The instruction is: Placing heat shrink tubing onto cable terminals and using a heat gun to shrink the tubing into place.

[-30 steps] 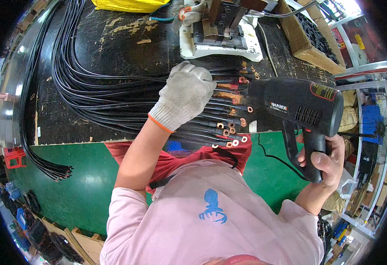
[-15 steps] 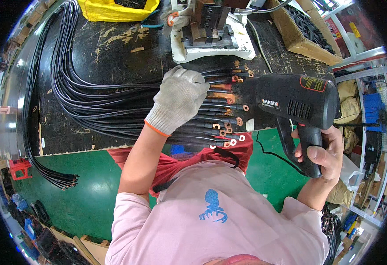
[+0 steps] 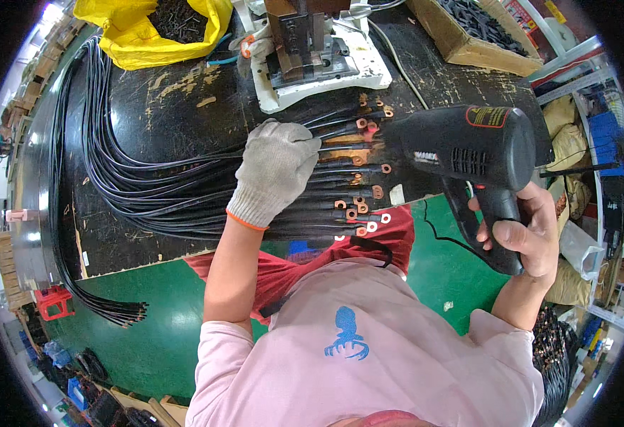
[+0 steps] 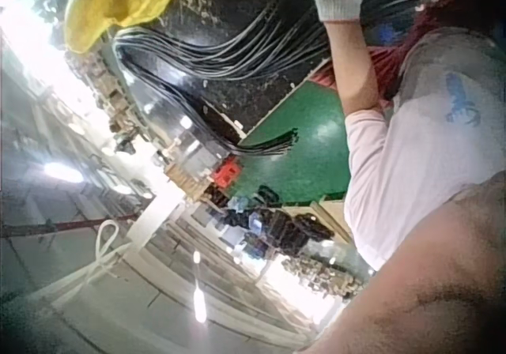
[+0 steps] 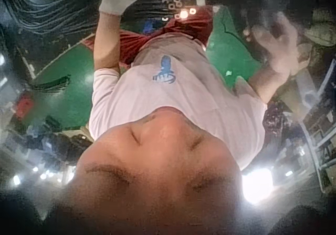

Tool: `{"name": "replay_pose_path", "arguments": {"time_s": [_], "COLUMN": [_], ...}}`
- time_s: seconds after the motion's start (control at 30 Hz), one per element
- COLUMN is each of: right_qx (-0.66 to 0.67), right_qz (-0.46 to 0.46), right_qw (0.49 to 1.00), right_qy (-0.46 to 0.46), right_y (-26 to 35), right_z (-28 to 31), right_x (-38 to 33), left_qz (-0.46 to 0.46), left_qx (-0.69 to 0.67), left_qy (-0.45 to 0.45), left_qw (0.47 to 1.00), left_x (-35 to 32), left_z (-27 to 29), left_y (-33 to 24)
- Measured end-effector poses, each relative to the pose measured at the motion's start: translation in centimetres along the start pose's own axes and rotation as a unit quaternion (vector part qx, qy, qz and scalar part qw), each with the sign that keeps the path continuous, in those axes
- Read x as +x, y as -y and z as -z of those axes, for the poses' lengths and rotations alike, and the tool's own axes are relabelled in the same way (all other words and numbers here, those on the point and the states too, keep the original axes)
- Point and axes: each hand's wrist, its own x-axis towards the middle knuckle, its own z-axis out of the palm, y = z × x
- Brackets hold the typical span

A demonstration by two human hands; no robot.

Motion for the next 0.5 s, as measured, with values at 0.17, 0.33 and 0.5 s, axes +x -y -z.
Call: {"name": "replay_pose_path", "arguments": {"time_s": [0.17, 0.33, 0.5], "right_qx": [0.003, -0.086, -0.132], "right_qz": [0.013, 0.119, 0.088], "right_qw": [0.999, 0.982, 0.987], "right_qy": [-0.045, -0.117, 0.004], "right_y": [-1.8, -3.0, -2.3], "right_z": [0.4, 2.1, 3.0], "right_x": [0.7, -1.7, 0.1], "left_qz": [-0.031, -0.021, -0.057], "left_qx": [0.013, -0.023, -0.039], "left_qy": [-0.033, -0.044, -0.055], "left_qw": [0.999, 0.999, 0.996], "left_x": [-0.1, 0.2, 0.8], "left_z": [-0.5, -1.2, -0.1], "left_y": [0.8, 1.6, 1.6]}}
